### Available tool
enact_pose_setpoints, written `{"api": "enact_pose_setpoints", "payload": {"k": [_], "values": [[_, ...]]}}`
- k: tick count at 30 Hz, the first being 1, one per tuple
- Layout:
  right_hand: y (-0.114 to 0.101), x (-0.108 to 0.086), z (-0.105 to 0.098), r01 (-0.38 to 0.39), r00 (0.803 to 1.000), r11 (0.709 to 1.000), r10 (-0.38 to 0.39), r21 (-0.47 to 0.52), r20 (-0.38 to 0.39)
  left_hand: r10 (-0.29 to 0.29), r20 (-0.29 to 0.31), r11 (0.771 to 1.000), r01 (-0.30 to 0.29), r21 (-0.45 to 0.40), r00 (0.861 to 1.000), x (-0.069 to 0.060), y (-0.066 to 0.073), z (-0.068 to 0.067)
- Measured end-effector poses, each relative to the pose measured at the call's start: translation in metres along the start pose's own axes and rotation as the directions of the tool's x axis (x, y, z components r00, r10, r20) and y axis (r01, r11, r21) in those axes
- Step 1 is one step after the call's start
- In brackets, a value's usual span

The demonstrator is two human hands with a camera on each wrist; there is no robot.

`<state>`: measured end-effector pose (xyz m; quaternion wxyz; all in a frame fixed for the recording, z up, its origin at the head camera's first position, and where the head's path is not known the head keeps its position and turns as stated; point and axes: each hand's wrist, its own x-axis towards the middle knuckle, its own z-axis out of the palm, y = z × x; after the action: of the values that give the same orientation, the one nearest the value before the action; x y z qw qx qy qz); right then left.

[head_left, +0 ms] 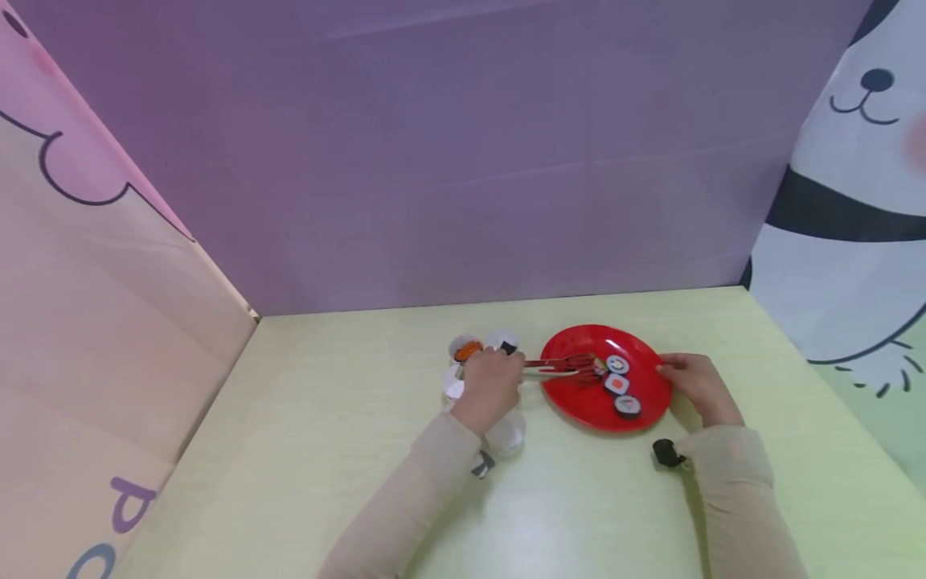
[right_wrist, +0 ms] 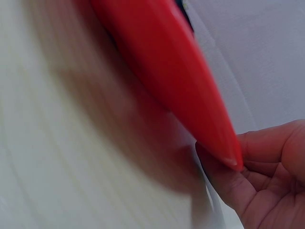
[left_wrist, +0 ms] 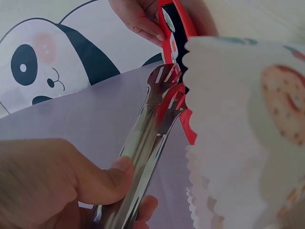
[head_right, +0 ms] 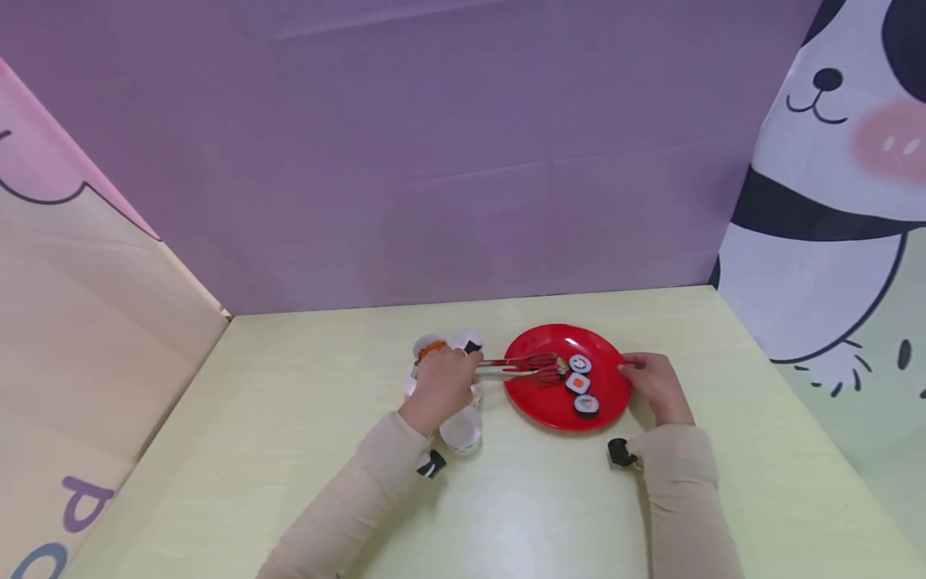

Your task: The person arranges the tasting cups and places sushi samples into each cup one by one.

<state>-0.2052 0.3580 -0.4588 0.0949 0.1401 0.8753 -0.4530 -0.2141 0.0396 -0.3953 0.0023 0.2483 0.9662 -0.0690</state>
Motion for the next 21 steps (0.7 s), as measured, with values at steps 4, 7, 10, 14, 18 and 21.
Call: {"api": "enact_pose_setpoints", "payload": {"k": [4, 7, 10, 14, 18, 21], "values": [[0.0, 0.0, 0.0, -0.002, 1.0, 1.0, 0.002, 0.002, 0.004, -0.005, 0.019, 1.0, 0.004, 0.013, 1.0, -0.002, -0.003, -0.003], [0.001, 0.0, 0.0, -0.009, 1.0, 1.0, 0.009, 0.0, 0.003, -0.019, 0.02, 1.0, 0.019, -0.008, 1.0, -0.004, -0.006, -0.006], [0.0, 0.0, -0.001, -0.025, 1.0, 1.0, 0.025, 0.001, 0.004, -0.038, 0.007, 0.999, 0.038, -0.023, 0.999, -0.005, -0.009, -0.007], [0.0, 0.0, -0.001, -0.049, 0.999, 0.999, 0.049, 0.005, 0.006, -0.071, 0.006, 0.997, 0.071, -0.016, 0.997, -0.008, -0.014, -0.01], [0.001, -0.001, -0.002, -0.033, 0.999, 0.999, 0.033, 0.004, 0.008, -0.089, 0.007, 0.996, 0.09, -0.014, 0.996, -0.013, -0.02, -0.014], [0.002, -0.002, -0.003, -0.004, 1.0, 1.0, 0.004, -0.001, 0.007, -0.085, -0.013, 0.996, 0.084, -0.025, 0.996, -0.017, -0.026, -0.017]]}}
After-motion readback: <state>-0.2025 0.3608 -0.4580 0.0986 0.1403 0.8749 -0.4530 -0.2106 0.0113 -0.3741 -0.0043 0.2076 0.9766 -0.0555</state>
